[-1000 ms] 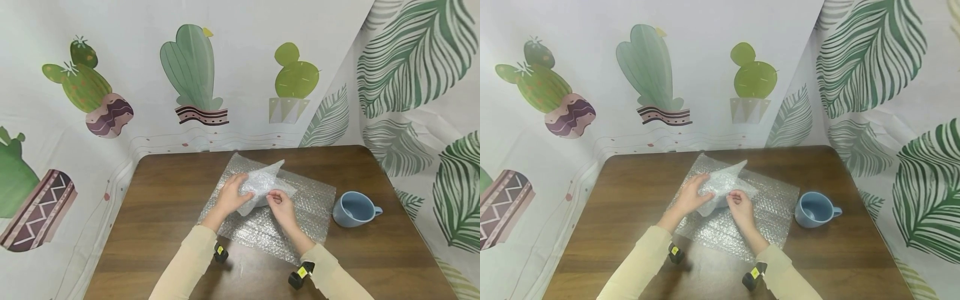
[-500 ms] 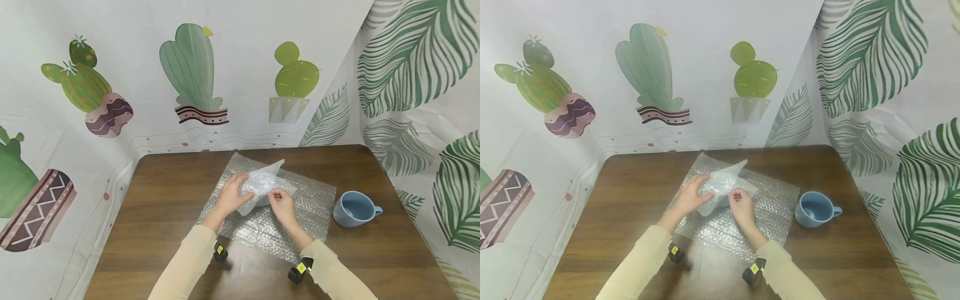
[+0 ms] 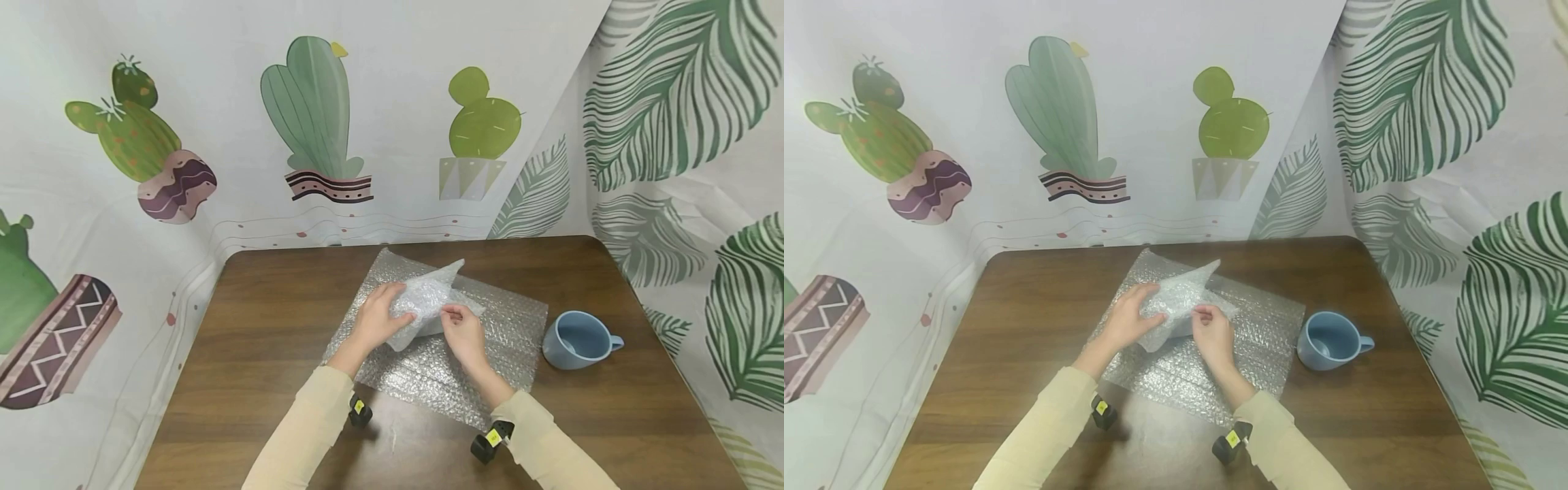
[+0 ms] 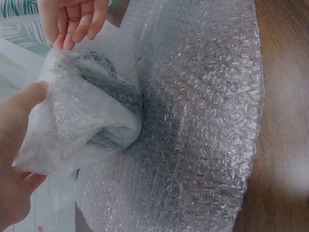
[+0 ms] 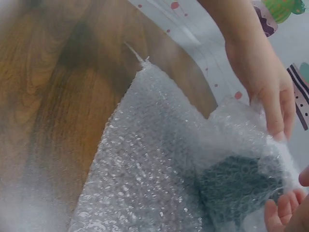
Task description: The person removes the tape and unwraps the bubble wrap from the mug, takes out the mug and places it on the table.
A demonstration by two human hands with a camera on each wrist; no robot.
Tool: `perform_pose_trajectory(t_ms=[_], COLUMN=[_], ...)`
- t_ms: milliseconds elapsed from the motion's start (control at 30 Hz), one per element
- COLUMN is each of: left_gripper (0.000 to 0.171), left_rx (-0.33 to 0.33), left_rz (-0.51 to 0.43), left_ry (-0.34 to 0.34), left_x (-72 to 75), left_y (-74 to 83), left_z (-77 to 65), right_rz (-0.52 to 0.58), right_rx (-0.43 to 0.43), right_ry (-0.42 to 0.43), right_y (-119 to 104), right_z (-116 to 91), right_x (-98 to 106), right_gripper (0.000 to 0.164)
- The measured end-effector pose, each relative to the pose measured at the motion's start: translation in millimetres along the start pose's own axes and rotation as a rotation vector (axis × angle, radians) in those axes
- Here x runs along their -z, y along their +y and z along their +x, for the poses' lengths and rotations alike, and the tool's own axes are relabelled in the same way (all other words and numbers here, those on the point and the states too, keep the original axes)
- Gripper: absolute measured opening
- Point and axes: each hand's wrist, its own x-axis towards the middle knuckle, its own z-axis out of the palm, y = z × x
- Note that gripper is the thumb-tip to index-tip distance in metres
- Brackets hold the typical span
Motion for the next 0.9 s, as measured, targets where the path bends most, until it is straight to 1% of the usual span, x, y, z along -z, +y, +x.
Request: perform_pose_trajectory(t_ms=[200, 367, 467, 633, 767, 900], left_gripper=[0.060, 0.060, 0.060, 0.059, 0.059, 0.060], left_rx=[-0.008, -0.026, -0.034, -0.027, -0.023, -0.010], left_rz=[0.016, 0.015, 0.013, 0.024, 0.014, 0.007], left_ry=[0.015, 0.033, 0.041, 0.046, 0.034, 0.007], left_x=[-1.2, -1.2, -1.6, -1.6, 0.0, 1.2], left_y=[-0.9, -0.6, -1.7, -3.6, -2.1, -0.2], left_z=[-1.5, -1.3, -0.8, -0.2, -0.2, -0.5], right_rz=[0.005, 0.001, 0.014, 0.057, 0.025, 0.008], right_rx=[-0.003, 0.072, 0.115, 0.114, 0.119, 0.177], right_ry=[-0.094, -0.138, -0.143, -0.116, -0.075, -0.064], right_y=[-3, 0, 2, 5, 6, 7], right_z=[3, 4, 4, 3, 6, 8], right_x=[3, 4, 2, -3, -6, -5], right_gripper=[0.023, 0.017, 0.015, 0.014, 0.013, 0.011])
